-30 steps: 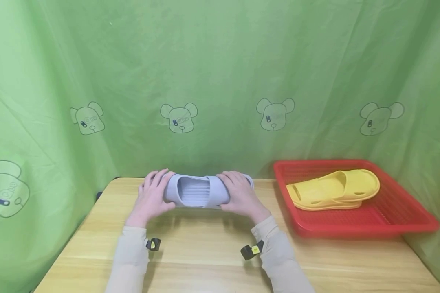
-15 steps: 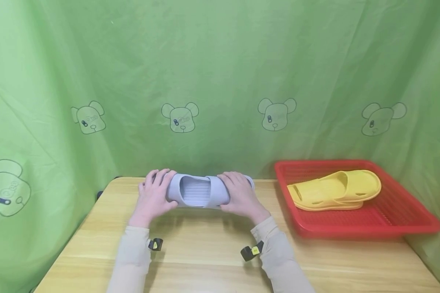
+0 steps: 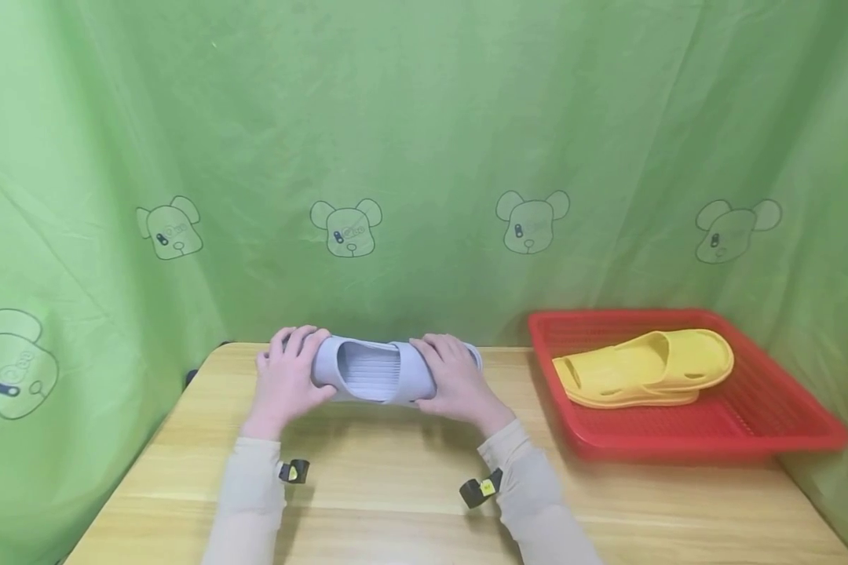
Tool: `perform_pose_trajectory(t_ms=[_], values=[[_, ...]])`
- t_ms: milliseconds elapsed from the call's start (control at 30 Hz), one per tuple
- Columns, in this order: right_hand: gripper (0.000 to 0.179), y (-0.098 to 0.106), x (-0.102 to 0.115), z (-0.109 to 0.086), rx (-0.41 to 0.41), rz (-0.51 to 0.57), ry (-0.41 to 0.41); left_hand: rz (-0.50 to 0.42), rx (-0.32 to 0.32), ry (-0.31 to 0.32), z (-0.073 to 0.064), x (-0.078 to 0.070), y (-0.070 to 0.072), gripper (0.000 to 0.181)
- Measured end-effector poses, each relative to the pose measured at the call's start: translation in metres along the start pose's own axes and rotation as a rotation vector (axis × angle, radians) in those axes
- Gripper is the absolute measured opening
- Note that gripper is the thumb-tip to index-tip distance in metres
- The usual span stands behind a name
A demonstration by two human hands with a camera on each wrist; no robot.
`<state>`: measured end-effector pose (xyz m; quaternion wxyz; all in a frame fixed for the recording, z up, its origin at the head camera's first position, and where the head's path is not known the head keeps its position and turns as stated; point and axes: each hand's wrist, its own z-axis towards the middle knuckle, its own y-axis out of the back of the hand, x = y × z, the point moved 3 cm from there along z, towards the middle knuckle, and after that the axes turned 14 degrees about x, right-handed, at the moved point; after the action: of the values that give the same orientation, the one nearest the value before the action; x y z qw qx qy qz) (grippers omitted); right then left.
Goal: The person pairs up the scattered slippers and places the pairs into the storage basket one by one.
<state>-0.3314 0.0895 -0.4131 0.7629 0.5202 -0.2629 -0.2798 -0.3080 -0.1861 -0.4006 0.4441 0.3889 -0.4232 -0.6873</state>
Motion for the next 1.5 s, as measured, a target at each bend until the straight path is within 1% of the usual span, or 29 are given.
perform_pose_trajectory(t_ms=[100,267,400,467,567,700,900,1033,1233,1367,1500], values=[[0.104,-0.001,0.003,0.001,0.015,-0.015,0.005,-0.007,0.007,0.008,-0.001,0.002,0.004,0.085],[0.123,-0.004,0.005,0.004,0.073,-0.034,-0.026,-0.015,0.021,0.013,-0.002,0.003,0.008,0.084],[0.133,-0.008,0.006,0.007,0.104,-0.09,-0.048,-0.016,0.008,0.014,-0.002,0.006,0.01,0.083],[0.134,-0.01,0.007,0.008,0.1,-0.121,-0.05,-0.017,0.005,0.013,-0.003,0.006,0.011,0.083],[0.133,-0.015,0.007,0.008,0.091,-0.147,-0.055,-0.021,0.018,0.016,-0.003,0.006,0.011,0.083],[0.128,-0.02,0.006,0.009,0.068,-0.166,-0.05,-0.022,0.045,0.023,-0.004,0.005,0.012,0.085],[0.119,-0.019,0.007,0.007,-0.014,-0.198,-0.002,0.01,0.053,0.024,-0.003,-0.001,0.013,0.085],[0.117,-0.016,0.009,0.005,-0.066,-0.199,0.029,0.024,0.045,0.021,-0.001,-0.007,0.013,0.085],[0.118,-0.015,0.01,0.004,-0.067,-0.211,0.031,0.007,0.043,0.018,0.0,-0.016,0.014,0.085],[0.12,-0.014,0.01,0.003,-0.084,-0.216,0.032,-0.013,0.055,0.023,0.001,-0.019,0.009,0.084],[0.121,-0.014,0.011,0.004,-0.097,-0.217,0.051,-0.027,0.061,0.021,0.002,-0.022,0.004,0.084]])
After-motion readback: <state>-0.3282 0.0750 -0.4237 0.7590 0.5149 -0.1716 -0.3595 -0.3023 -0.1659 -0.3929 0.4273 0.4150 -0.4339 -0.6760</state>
